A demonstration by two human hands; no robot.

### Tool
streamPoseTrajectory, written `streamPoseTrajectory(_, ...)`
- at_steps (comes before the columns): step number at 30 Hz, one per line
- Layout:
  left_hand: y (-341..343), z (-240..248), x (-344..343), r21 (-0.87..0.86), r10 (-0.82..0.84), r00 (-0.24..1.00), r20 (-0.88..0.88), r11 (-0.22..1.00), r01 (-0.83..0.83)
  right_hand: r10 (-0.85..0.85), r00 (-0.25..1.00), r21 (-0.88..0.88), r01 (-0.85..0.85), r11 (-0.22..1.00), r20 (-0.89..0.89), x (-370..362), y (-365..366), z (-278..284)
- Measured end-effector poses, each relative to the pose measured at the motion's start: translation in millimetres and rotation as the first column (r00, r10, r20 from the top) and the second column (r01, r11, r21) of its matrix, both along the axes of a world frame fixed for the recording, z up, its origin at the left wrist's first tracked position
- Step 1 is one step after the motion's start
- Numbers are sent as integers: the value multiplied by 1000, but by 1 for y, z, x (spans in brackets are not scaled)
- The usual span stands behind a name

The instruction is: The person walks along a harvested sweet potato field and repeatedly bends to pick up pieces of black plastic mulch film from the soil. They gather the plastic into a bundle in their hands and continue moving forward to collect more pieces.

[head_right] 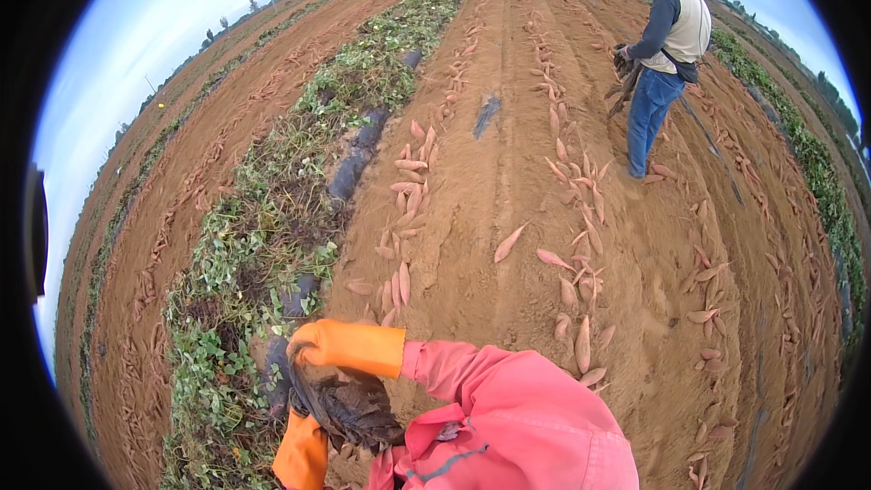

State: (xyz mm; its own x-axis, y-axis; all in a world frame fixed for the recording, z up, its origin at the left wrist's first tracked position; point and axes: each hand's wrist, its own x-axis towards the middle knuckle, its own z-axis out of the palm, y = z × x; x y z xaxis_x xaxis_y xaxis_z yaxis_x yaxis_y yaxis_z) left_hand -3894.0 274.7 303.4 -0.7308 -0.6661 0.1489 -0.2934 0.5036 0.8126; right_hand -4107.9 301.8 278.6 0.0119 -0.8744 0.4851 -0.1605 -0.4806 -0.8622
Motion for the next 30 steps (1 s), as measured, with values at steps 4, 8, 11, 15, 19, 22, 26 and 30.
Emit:
streamPoseTrajectory(4,-13,15,-3,-3,46,998,-33,999,-46,126,986,240,-97,966,-109,37,19,-52)
streamPoseTrajectory(8,-78,23,20,72,345,921,-181,939,-337,201,978,532,-143,834,-52,57,90,-55)
streamPoseTrajectory(11,-115,25,41,127,490,840,-234,872,-473,267,964,685,-203,699,12,43,103,-18)
streamPoseTrajectory(15,-105,16,51,94,481,861,-167,877,-471,407,908,670,-242,702,-98,1,101,34)
streamPoseTrajectory(19,-43,-1,22,75,206,975,-84,977,-200,222,943,467,-85,880,-246,-26,81,46)
streamPoseTrajectory(22,-6,-7,-11,75,-24,999,-21,997,25,70,988,267,-31,963,-135,-25,43,39)
streamPoseTrajectory(26,0,1,-27,56,-85,996,-10,995,85,44,989,475,-107,873,141,-20,37,30)
streamPoseTrajectory(30,-40,9,-18,81,71,992,-102,995,-62,117,920,384,-267,884,373,-2,107,31)
